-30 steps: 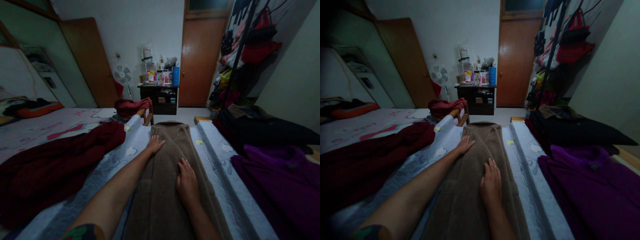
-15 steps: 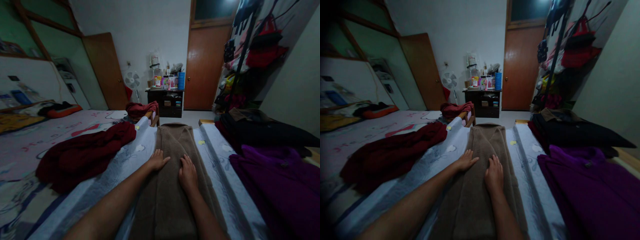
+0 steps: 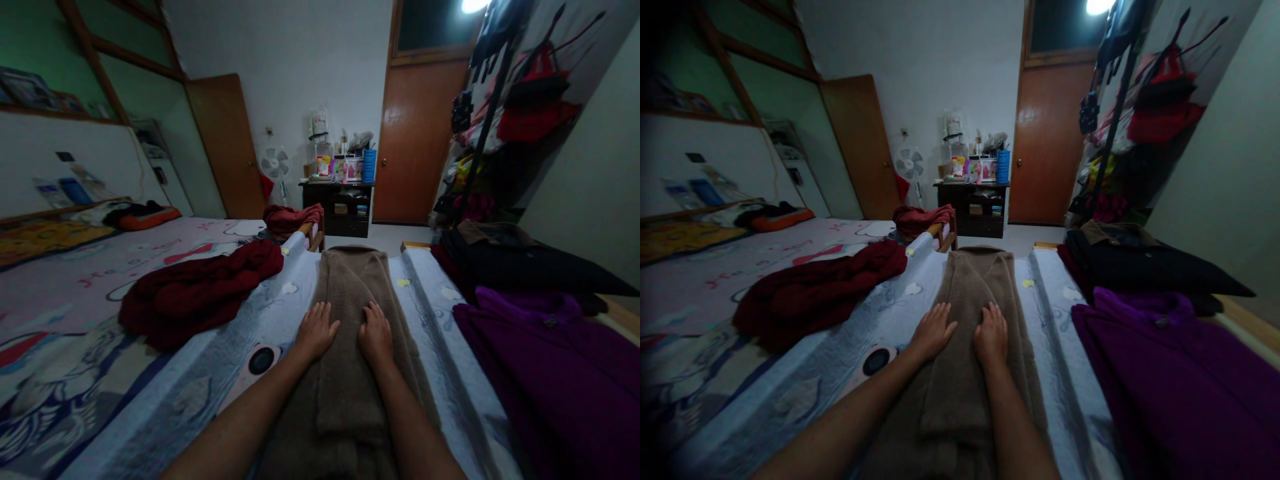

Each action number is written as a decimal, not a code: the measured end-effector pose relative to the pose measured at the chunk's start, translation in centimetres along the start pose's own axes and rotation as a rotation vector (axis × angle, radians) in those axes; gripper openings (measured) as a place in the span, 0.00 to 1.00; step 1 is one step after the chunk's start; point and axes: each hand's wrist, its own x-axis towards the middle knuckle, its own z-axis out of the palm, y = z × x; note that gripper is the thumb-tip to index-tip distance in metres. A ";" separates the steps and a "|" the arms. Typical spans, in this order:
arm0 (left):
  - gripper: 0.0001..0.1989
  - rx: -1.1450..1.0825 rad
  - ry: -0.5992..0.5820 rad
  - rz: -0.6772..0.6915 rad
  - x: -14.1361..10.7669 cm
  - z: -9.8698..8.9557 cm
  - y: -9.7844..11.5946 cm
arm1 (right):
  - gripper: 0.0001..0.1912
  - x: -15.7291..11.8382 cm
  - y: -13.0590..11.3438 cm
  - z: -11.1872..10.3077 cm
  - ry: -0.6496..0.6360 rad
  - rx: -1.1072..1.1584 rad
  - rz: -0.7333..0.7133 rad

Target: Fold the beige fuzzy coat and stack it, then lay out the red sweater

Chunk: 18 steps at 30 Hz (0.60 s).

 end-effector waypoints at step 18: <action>0.21 -0.277 0.075 0.352 -4.0 -1.2 -0.3 | 0.26 -0.1 -1.4 -1.0 -0.051 -0.112 0.021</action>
